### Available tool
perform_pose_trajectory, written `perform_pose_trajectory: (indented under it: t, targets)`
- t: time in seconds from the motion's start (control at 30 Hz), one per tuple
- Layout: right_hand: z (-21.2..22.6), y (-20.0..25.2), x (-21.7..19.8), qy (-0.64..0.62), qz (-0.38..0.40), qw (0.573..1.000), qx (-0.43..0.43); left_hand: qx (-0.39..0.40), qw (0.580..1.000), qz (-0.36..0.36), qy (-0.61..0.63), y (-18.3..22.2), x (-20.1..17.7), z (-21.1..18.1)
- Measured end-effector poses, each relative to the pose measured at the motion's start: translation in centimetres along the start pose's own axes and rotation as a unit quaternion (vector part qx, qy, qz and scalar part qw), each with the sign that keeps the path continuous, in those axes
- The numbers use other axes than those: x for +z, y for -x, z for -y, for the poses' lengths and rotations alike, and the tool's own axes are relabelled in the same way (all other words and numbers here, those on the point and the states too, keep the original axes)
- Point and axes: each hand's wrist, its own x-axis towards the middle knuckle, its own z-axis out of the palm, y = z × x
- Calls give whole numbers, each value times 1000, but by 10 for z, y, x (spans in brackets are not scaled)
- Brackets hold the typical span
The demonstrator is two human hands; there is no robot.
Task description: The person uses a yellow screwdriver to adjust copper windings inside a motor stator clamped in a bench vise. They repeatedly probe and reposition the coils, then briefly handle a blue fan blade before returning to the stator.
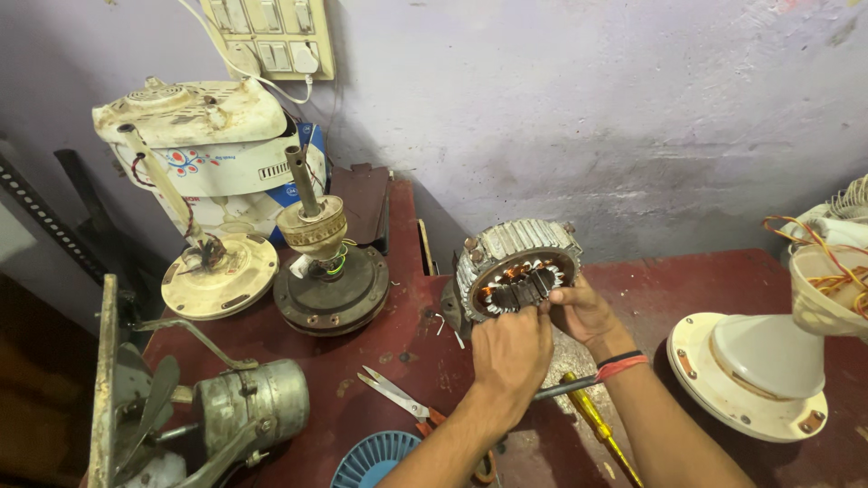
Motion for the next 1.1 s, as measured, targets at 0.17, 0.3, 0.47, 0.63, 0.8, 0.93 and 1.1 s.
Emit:
perform_pose_trajectory:
  t: [0.17,0.3,0.47,0.63,0.8,0.93,1.1]
  targets:
    - [15,-10,12,20,13,1000,7,-31,999,3,-15,-4,2,1]
    - [27,6,45,66,-33,996,-56,-41,999,7,-27,-4,6,5]
    - [-8,70,102,374,-352,843,-162,-46,999,2,-13,-4,9,9]
    - [-30,89,129,516,-307,782,-169,-49,998,-34,28,-2,6,10]
    - [-31,75,128,487,-358,788,-116,-85,994,-14,69,-1,0,6]
    - [-32,69,125,518,-357,765,-138,-73,993,-53,78,0,-1,5]
    - [-34,68,131,519,-356,764,-145,-88,992,-52,72,0,-2,5]
